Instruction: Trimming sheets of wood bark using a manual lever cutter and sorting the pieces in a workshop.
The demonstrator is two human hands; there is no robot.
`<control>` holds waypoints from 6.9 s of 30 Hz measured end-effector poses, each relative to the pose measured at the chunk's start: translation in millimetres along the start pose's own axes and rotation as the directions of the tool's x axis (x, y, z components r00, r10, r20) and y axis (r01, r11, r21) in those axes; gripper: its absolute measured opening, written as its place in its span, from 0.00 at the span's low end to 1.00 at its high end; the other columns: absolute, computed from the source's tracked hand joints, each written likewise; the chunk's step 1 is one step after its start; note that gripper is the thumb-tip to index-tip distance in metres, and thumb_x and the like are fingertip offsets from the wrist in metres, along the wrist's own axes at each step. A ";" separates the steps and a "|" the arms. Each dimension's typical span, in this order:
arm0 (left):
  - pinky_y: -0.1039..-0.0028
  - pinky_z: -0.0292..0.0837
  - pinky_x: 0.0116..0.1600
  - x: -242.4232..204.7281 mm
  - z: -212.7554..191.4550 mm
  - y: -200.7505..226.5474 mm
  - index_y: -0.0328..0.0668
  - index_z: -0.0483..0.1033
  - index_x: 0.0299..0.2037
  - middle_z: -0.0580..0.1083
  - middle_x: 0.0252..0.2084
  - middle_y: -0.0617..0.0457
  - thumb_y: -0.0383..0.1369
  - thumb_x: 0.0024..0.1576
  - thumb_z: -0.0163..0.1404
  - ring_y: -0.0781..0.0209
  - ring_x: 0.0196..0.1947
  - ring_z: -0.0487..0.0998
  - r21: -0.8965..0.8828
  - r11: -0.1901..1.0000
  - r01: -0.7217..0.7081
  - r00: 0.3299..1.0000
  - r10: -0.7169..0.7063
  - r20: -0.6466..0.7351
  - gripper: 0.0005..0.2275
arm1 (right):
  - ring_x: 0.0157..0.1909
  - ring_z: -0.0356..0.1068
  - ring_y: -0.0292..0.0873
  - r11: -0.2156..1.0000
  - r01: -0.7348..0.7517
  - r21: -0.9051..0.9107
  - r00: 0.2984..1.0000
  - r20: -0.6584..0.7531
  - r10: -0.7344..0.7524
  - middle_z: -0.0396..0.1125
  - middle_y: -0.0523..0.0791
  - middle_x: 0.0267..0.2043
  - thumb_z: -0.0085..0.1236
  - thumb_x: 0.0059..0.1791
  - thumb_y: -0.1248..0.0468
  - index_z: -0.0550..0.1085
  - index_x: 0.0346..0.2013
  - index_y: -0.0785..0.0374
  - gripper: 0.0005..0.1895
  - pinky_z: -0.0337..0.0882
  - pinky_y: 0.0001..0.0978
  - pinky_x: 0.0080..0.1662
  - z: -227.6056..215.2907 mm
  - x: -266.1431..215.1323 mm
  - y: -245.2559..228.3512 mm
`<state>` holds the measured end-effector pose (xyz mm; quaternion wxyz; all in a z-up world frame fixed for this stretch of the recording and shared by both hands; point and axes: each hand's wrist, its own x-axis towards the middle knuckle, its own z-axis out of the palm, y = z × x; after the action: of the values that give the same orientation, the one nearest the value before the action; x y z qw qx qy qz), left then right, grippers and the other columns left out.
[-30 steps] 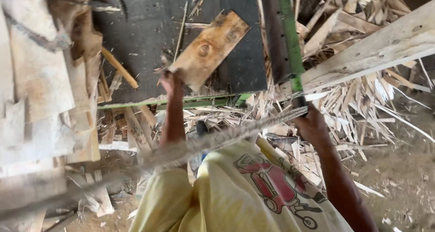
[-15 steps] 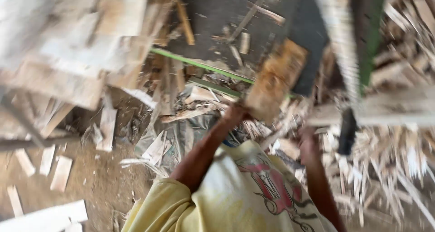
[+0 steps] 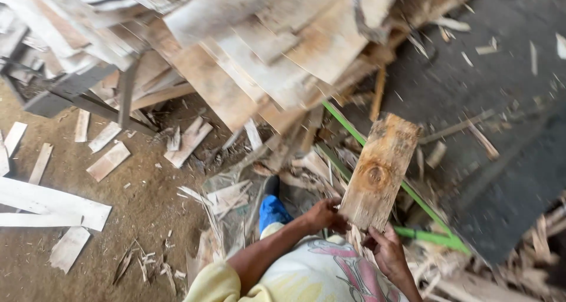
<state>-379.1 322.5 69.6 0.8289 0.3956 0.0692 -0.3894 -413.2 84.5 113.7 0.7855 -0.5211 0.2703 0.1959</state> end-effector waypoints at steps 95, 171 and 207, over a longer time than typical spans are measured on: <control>0.46 0.31 0.77 -16.2 -511.7 503.1 0.46 0.58 0.73 0.46 0.78 0.34 0.53 0.65 0.43 0.32 0.78 0.39 0.824 0.383 0.417 0.151 0.865 -0.478 0.30 | 0.30 0.74 0.49 0.857 0.322 -0.402 0.938 0.257 -0.232 0.65 0.57 0.42 0.49 0.52 0.69 0.63 0.50 0.74 0.15 0.82 0.41 0.29 919.0 503.5 -139.3; 0.47 0.62 0.68 -56.3 -239.1 347.8 0.45 0.53 0.74 0.57 0.74 0.39 0.31 0.60 0.56 0.39 0.73 0.57 0.988 0.132 0.074 0.835 0.533 -0.134 0.33 | 0.73 0.56 0.54 0.850 0.310 -0.426 0.894 -0.174 -0.414 0.48 0.62 0.75 0.57 0.51 0.60 0.51 0.73 0.74 0.41 0.62 0.46 0.68 377.3 298.1 -47.4; 0.75 0.80 0.36 97.7 -87.6 203.2 0.40 0.74 0.59 0.82 0.46 0.49 0.34 0.66 0.52 0.66 0.30 0.81 0.814 0.521 -0.255 0.944 -0.050 0.327 0.14 | 0.64 0.68 0.47 0.846 0.016 -0.533 0.515 -0.721 -0.464 0.57 0.55 0.70 0.51 0.55 0.64 0.58 0.71 0.61 0.29 0.79 0.30 0.55 130.6 143.2 -158.9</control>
<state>-152.7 404.9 91.3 0.5531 0.6849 -0.2835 -0.3803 -179.4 148.6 177.5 0.4344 -0.7541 0.4751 -0.1300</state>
